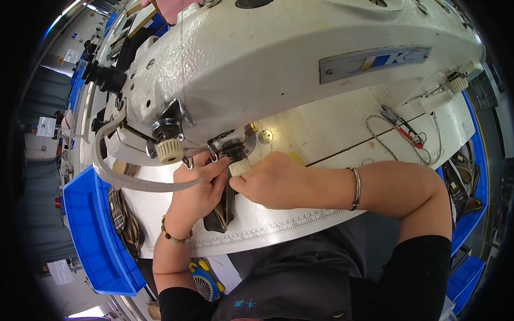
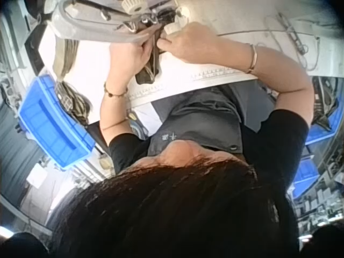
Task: Using an industrial sewing machine to stitch together patterned leather components of shoes.
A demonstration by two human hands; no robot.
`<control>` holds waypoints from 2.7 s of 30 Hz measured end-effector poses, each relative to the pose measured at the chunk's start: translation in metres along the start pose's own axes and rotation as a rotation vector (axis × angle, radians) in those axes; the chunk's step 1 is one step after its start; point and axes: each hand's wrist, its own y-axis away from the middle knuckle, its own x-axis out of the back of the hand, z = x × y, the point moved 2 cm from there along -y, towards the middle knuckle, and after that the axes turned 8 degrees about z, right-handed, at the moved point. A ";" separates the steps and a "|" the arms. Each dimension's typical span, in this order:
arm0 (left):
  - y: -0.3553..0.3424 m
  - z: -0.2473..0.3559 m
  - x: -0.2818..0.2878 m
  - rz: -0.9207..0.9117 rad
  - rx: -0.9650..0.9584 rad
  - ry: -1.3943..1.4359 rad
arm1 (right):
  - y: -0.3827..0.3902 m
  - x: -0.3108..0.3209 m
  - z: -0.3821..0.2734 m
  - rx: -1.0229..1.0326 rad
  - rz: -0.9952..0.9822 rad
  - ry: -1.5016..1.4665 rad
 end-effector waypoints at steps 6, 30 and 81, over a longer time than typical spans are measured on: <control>0.003 -0.007 -0.004 -0.023 0.011 -0.073 | 0.000 0.002 -0.001 -0.016 0.032 -0.004; 0.014 -0.033 0.014 0.033 0.292 0.232 | 0.001 0.005 -0.004 0.070 -0.014 0.130; 0.014 0.005 -0.018 0.151 -0.058 -0.148 | 0.007 0.004 0.001 0.118 0.050 0.067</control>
